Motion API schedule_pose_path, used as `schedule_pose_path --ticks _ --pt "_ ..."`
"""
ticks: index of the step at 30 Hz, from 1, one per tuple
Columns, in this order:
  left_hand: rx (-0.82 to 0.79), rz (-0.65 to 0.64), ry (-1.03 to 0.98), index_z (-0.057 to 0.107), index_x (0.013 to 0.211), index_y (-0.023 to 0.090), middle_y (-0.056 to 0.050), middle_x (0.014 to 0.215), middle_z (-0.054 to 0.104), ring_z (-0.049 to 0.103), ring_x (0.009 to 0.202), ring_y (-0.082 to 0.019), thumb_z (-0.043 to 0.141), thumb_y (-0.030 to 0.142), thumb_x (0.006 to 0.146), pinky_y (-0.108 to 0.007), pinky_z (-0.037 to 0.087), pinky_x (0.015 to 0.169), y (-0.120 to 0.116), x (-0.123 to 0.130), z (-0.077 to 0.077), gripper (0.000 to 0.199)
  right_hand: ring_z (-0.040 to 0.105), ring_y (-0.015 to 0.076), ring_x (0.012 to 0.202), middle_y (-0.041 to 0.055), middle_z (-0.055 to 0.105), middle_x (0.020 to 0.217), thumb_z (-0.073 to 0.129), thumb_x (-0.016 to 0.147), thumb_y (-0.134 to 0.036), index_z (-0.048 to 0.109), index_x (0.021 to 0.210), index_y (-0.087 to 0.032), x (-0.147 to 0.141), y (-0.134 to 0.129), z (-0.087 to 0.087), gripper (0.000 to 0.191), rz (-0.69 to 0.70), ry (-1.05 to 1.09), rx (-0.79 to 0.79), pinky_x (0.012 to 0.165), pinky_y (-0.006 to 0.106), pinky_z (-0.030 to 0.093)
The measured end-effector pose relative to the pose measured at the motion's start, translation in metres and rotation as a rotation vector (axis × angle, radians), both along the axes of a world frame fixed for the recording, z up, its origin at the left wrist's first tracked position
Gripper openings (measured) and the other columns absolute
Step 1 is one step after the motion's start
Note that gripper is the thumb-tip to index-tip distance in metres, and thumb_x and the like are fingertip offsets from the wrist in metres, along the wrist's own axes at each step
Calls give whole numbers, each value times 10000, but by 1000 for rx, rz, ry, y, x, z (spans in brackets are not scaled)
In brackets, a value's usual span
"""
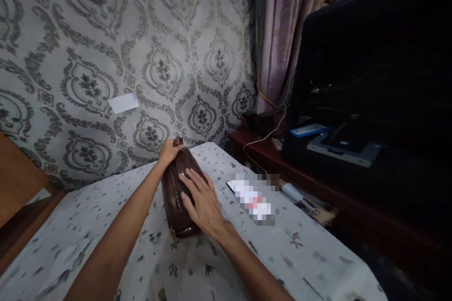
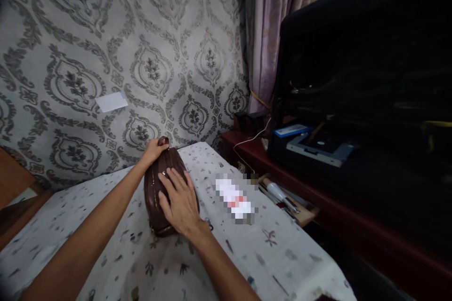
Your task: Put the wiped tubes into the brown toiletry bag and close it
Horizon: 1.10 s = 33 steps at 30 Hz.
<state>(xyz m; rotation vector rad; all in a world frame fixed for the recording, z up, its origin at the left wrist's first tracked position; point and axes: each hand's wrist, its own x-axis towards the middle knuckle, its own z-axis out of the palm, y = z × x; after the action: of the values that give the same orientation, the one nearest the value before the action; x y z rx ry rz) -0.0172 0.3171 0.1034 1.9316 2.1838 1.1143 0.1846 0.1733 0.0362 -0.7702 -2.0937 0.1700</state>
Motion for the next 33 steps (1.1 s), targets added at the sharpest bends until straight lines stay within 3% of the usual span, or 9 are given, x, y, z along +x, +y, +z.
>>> schedule_pose_path --ticks 5,16,24,33 --pt "13 -26 22 610 656 205 19 608 576 506 617 -161 655 338 770 -270 330 595 -4 1 0 181 394 215 1484 84 494 1558 382 1025 -244 500 1476 -222 2 1 1 467 30 -6 -17 1256 509 213" --pt "-37 -3 181 690 793 204 -34 741 671 577 747 -201 621 340 856 -277 374 661 -16 6 2 165 548 204 1366 163 611 1431 282 1056 -228 527 1410 -118 -4 17 -9 445 -60 213 -9 1184 460 397" --pt "-49 8 209 717 878 208 -58 848 723 621 828 -219 608 341 888 -292 410 737 -19 10 2 172 469 277 1432 185 531 1505 381 1040 -249 601 1332 -130 -10 16 -20 385 -92 218 72 1171 548 408" --pt "-13 -2 116 698 774 190 -30 723 674 583 719 -199 624 336 839 -291 384 680 -13 6 0 177 525 294 1363 160 608 1419 412 1015 -234 613 1324 -132 -13 16 -22 382 -105 207 69 1146 544 442"
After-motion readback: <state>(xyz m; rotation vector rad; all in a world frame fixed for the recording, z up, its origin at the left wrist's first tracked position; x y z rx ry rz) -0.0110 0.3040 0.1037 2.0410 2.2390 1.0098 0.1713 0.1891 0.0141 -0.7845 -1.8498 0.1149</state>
